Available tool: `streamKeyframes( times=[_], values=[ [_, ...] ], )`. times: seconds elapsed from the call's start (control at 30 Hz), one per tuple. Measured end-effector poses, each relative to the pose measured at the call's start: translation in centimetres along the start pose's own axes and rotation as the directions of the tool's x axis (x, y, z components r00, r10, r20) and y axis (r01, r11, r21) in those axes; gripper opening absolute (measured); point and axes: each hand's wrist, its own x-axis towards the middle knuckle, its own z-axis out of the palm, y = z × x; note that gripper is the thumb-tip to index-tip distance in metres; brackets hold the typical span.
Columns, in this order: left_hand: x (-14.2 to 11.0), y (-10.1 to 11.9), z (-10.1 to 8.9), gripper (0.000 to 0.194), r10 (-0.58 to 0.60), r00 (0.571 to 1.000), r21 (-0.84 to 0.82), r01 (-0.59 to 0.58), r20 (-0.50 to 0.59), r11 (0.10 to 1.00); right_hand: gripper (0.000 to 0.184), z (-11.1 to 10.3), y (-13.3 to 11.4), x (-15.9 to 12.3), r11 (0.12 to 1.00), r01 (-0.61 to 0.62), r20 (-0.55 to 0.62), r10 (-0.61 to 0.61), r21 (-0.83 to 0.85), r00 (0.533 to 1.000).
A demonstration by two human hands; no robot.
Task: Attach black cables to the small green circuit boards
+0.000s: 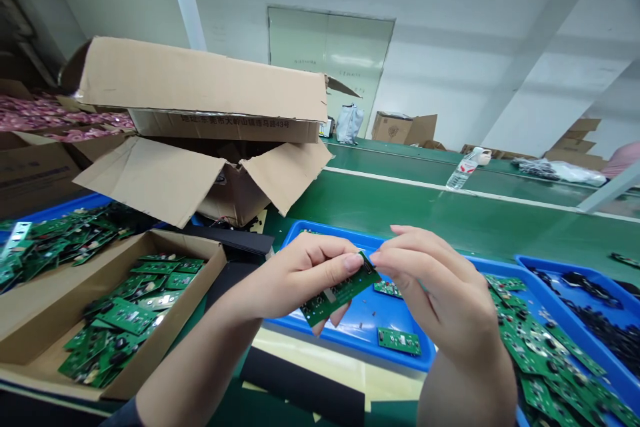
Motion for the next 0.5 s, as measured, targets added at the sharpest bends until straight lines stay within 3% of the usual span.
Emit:
streamKeyframes(
  times=[0.23, 0.4, 0.5],
  values=[
    [-0.16, 0.50, -0.43, 0.031, -0.021, 1.000, -0.009, 0.021, -0.004, 1.000, 0.025, 0.21, 0.00, 0.02, 0.999, 0.025, 0.004, -0.025, 0.027, 1.000],
    [-0.12, 0.47, -0.74, 0.034, -0.044, 0.994, 0.014, 0.043, 0.104, 0.999, 0.035, 0.02, -0.27, 0.08, 0.997, 0.054, 0.012, -0.053, -0.050, 0.999],
    [-0.07, 0.36, -0.80, 0.036, -0.053, 0.990, 0.008, 0.052, 0.134, 0.999, 0.022, 0.11, -0.28, 0.09, 0.997, 0.075, -0.014, -0.075, -0.015, 0.997]
  ],
)
